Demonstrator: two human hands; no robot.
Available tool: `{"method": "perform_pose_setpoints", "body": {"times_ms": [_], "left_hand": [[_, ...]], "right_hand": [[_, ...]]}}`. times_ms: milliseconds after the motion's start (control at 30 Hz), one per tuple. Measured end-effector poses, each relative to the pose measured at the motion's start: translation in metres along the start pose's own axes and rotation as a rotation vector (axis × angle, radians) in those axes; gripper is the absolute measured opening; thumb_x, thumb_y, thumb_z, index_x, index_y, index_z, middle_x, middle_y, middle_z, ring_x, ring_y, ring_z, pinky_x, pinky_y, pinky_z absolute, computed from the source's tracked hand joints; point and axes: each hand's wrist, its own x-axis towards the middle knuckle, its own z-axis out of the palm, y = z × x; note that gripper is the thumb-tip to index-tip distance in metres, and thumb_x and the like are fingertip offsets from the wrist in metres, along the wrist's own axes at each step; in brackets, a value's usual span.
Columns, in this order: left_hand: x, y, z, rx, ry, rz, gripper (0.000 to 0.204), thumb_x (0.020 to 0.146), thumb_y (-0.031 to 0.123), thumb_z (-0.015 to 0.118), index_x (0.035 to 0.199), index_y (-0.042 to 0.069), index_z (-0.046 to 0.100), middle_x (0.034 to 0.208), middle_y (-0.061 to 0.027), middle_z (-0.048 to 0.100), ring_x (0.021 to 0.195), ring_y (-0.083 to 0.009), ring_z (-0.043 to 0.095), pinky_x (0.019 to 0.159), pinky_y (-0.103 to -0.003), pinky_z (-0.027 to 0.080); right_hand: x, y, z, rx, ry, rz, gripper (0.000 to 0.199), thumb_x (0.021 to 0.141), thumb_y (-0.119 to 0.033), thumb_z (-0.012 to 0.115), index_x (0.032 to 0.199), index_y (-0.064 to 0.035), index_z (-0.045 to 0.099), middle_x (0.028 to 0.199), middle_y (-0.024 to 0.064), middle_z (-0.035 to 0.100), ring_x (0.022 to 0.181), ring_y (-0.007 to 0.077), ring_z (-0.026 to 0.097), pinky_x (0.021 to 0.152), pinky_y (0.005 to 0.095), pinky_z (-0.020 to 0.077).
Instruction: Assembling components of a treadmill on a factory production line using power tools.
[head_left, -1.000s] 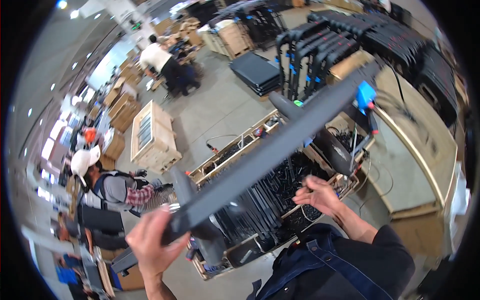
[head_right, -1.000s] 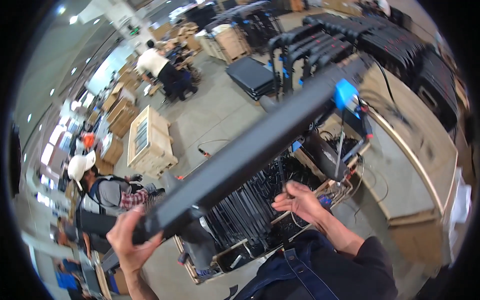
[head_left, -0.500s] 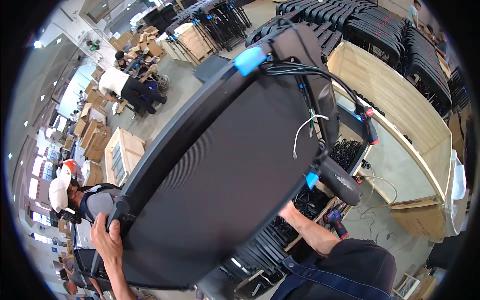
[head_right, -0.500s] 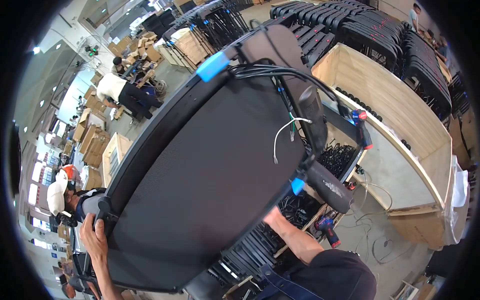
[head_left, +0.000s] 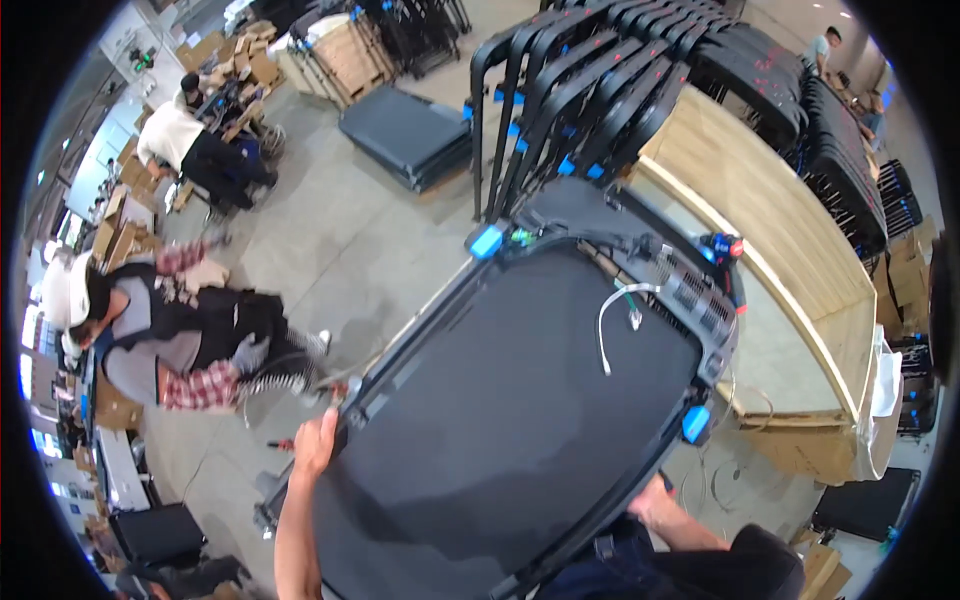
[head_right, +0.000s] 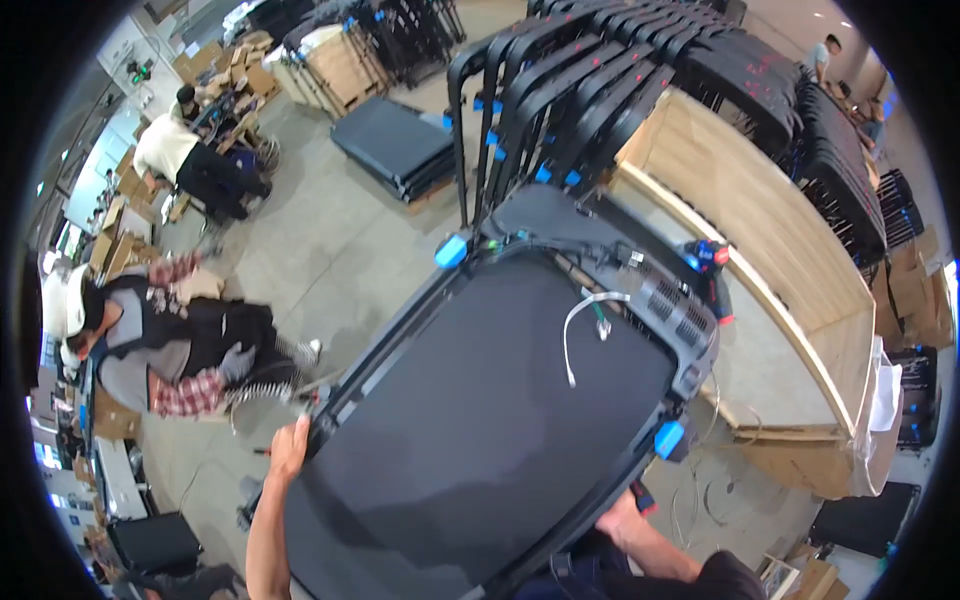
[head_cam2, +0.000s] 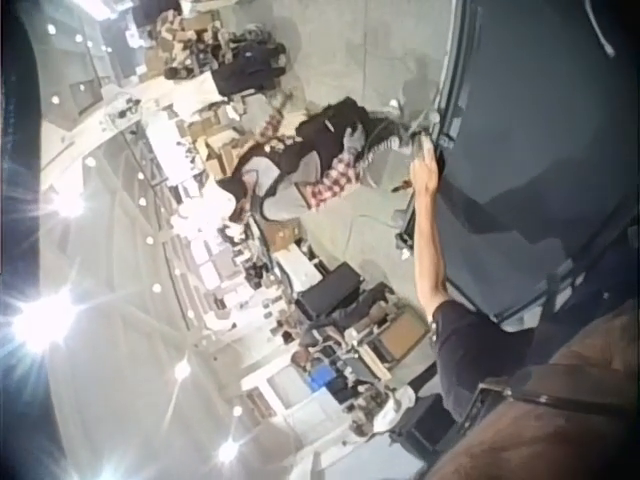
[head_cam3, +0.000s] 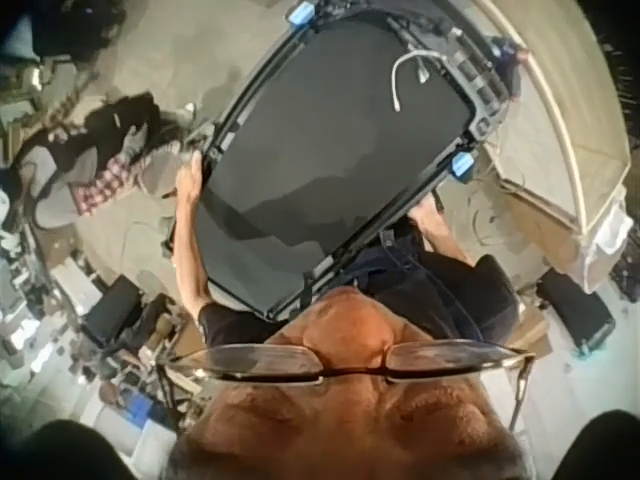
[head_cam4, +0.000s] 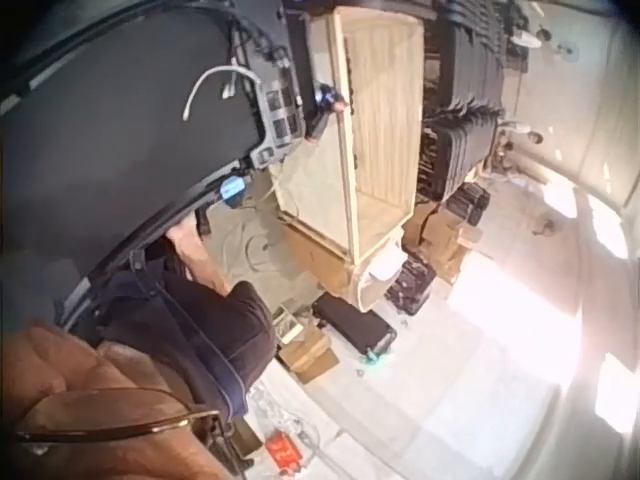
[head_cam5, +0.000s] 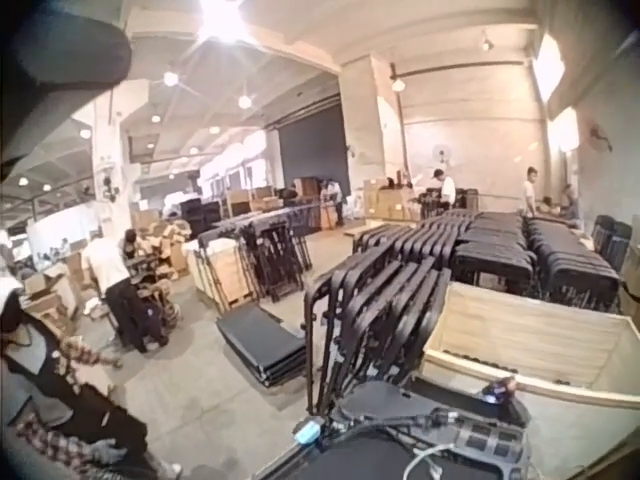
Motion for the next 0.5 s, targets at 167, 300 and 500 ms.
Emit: {"method": "perform_pose_setpoints", "body": {"times_ms": [167, 300, 500], "left_hand": [[-0.019, -0.005, 0.019, 0.134, 0.053, -0.108, 0.064, 0.105, 0.055, 0.033, 0.107, 0.001, 0.066, 0.095, -0.0318, 0.067, 0.092, -0.053, 0.063, 0.084, -0.058, 0.047], [-0.086, 0.05, 0.031, 0.226, 0.4, 0.076, 0.051, 0.102, 0.04, 0.055, 0.142, 0.01, 0.052, 0.139, -0.022, 0.053, 0.126, -0.0412, 0.051, 0.103, -0.053, 0.042], [-0.282, 0.084, 0.112, 0.114, 0.351, -0.068, 0.058, 0.1, 0.042, 0.056, 0.148, 0.011, 0.047, 0.156, -0.0191, 0.04, 0.147, -0.0387, 0.033, 0.121, -0.053, 0.022]], "right_hand": [[-0.002, 0.0, 0.003, -0.046, -0.046, -0.033, 0.035, 0.102, -0.034, 0.053, 0.118, -0.0065, 0.067, 0.123, 0.0133, 0.068, 0.111, 0.0336, 0.064, 0.098, 0.0533, 0.0509], [-0.031, -0.008, -0.01, -0.844, 0.198, -0.164, 0.033, 0.103, -0.028, 0.054, 0.124, -0.0035, 0.061, 0.105, 0.0164, 0.071, 0.083, 0.0272, 0.072, 0.067, 0.0434, 0.0622], [-0.151, 0.008, 0.039, -1.978, -0.637, 0.274, 0.03, 0.105, -0.031, 0.058, 0.11, -0.0017, 0.062, 0.059, 0.0012, 0.056, 0.057, 0.0113, 0.062, 0.053, 0.0272, 0.051]]}}
